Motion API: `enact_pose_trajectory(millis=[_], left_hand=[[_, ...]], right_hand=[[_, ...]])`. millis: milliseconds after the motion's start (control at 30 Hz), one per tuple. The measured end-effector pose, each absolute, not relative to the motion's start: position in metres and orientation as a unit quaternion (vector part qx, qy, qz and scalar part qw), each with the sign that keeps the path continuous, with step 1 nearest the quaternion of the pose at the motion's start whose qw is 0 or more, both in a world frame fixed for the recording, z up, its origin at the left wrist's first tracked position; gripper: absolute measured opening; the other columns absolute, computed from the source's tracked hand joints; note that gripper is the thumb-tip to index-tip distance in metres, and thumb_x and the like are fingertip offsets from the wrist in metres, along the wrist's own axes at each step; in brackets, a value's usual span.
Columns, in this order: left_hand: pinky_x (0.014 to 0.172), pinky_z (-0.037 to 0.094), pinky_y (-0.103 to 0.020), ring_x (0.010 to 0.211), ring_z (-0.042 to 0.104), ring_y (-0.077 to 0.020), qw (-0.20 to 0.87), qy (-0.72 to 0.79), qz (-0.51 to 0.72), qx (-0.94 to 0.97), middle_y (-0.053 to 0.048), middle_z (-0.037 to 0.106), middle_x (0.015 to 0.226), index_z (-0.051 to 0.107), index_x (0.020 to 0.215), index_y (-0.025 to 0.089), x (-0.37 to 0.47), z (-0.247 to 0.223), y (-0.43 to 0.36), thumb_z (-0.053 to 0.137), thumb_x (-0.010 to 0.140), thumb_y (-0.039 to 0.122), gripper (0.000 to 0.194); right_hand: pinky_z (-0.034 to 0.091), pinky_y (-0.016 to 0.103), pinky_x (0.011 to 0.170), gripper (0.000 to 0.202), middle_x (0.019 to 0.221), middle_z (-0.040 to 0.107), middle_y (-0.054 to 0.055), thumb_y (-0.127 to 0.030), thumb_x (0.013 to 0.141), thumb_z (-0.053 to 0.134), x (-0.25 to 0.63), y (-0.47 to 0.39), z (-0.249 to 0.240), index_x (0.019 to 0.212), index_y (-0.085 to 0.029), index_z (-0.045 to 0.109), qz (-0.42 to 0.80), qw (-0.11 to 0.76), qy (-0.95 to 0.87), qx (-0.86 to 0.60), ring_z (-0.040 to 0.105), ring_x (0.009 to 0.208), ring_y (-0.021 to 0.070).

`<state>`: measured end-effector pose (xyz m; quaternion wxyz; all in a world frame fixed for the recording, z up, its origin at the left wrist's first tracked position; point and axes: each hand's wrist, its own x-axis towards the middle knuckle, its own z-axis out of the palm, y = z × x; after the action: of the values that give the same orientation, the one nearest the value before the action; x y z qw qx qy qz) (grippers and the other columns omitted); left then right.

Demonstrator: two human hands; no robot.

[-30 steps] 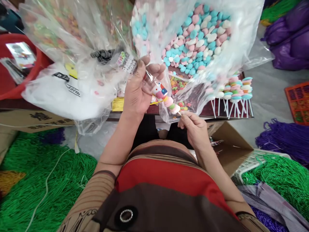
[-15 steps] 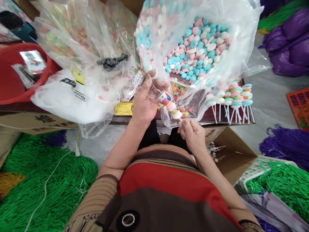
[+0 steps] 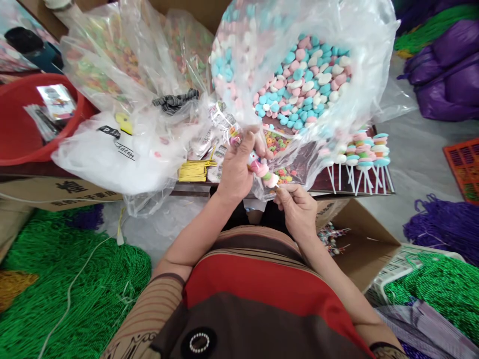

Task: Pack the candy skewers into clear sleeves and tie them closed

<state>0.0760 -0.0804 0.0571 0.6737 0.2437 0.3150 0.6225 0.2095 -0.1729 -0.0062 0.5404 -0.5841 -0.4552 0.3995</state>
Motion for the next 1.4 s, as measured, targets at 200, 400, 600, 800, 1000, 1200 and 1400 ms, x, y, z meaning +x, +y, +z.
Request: enact_pose_trajectory(millis=[200, 400, 600, 800, 1000, 1200, 1400], left_hand=[[0.058, 0.049, -0.022, 0.066, 0.064, -0.0092, 0.681, 0.355, 0.593, 0.242, 0.004, 0.056, 0.066, 0.063, 0.081, 0.023, 0.088, 0.049, -0.091, 0.066, 0.093, 0.056, 0.034], [0.061, 0.053, -0.025, 0.068, 0.067, -0.0114, 0.702, 0.336, 0.576, 0.249, 0.003, 0.056, 0.066, 0.059, 0.077, 0.024, 0.09, 0.055, -0.092, 0.066, 0.091, 0.06, 0.039], [0.062, 0.053, -0.024, 0.069, 0.068, -0.0111, 0.68, 0.339, 0.596, 0.26, 0.003, 0.057, 0.065, 0.061, 0.08, 0.024, 0.083, 0.06, -0.087, 0.067, 0.093, 0.054, 0.033], [0.071, 0.055, -0.028, 0.093, 0.073, -0.0188, 0.706, 0.251, 0.564, 0.346, -0.002, 0.075, 0.089, 0.068, 0.102, 0.028, 0.075, 0.058, -0.086, 0.084, 0.078, 0.05, 0.036], [0.098, 0.057, -0.035, 0.126, 0.069, -0.0245, 0.659, 0.268, 0.635, 0.3, -0.004, 0.079, 0.11, 0.07, 0.114, 0.028, 0.05, 0.081, -0.064, 0.072, 0.089, 0.052, 0.035], [0.099, 0.059, -0.03, 0.106, 0.078, -0.0168, 0.625, 0.347, 0.673, 0.191, -0.001, 0.078, 0.083, 0.068, 0.105, 0.024, 0.052, 0.087, -0.052, 0.044, 0.106, 0.035, 0.026], [0.101, 0.058, -0.03, 0.107, 0.077, -0.0157, 0.623, 0.315, 0.692, 0.181, 0.0, 0.079, 0.085, 0.065, 0.093, 0.022, 0.06, 0.071, -0.052, 0.05, 0.105, 0.032, 0.022]], right_hand=[[0.034, 0.023, 0.045, 0.045, 0.042, 0.043, -0.01, -0.065, 0.089, 0.066, 0.201, -0.17, 0.002, 0.079, -0.021, 0.065, 0.481, 0.53, -0.41, -0.566, 0.038, 0.039, 0.0073], [0.04, 0.024, 0.043, 0.046, 0.036, 0.029, -0.015, -0.065, 0.083, 0.073, 0.193, -0.163, 0.017, 0.074, -0.022, 0.061, 0.663, 0.507, -0.314, -0.453, 0.02, 0.033, 0.0049], [0.041, 0.024, 0.051, 0.039, 0.056, 0.057, -0.008, -0.057, 0.08, 0.079, 0.205, -0.165, 0.01, 0.098, -0.023, 0.072, 0.582, 0.518, -0.39, -0.491, 0.045, 0.048, 0.0079], [0.036, 0.024, 0.05, 0.033, 0.053, 0.056, -0.006, -0.051, 0.074, 0.085, 0.209, -0.162, 0.005, 0.087, -0.022, 0.076, 0.564, 0.564, -0.321, -0.511, 0.047, 0.051, 0.0088], [0.042, 0.026, 0.055, 0.032, 0.058, 0.061, -0.005, -0.048, 0.07, 0.087, 0.215, -0.16, -0.001, 0.086, -0.023, 0.076, 0.531, 0.574, -0.33, -0.529, 0.053, 0.056, 0.0114], [0.047, 0.027, 0.063, 0.028, 0.066, 0.065, -0.004, -0.048, 0.079, 0.082, 0.219, -0.161, -0.01, 0.089, -0.023, 0.073, 0.456, 0.59, -0.373, -0.552, 0.055, 0.061, 0.0118], [0.042, 0.027, 0.063, 0.037, 0.057, 0.056, -0.005, -0.053, 0.095, 0.064, 0.223, -0.166, -0.01, 0.076, -0.022, 0.069, 0.418, 0.56, -0.436, -0.567, 0.051, 0.058, 0.0116]])
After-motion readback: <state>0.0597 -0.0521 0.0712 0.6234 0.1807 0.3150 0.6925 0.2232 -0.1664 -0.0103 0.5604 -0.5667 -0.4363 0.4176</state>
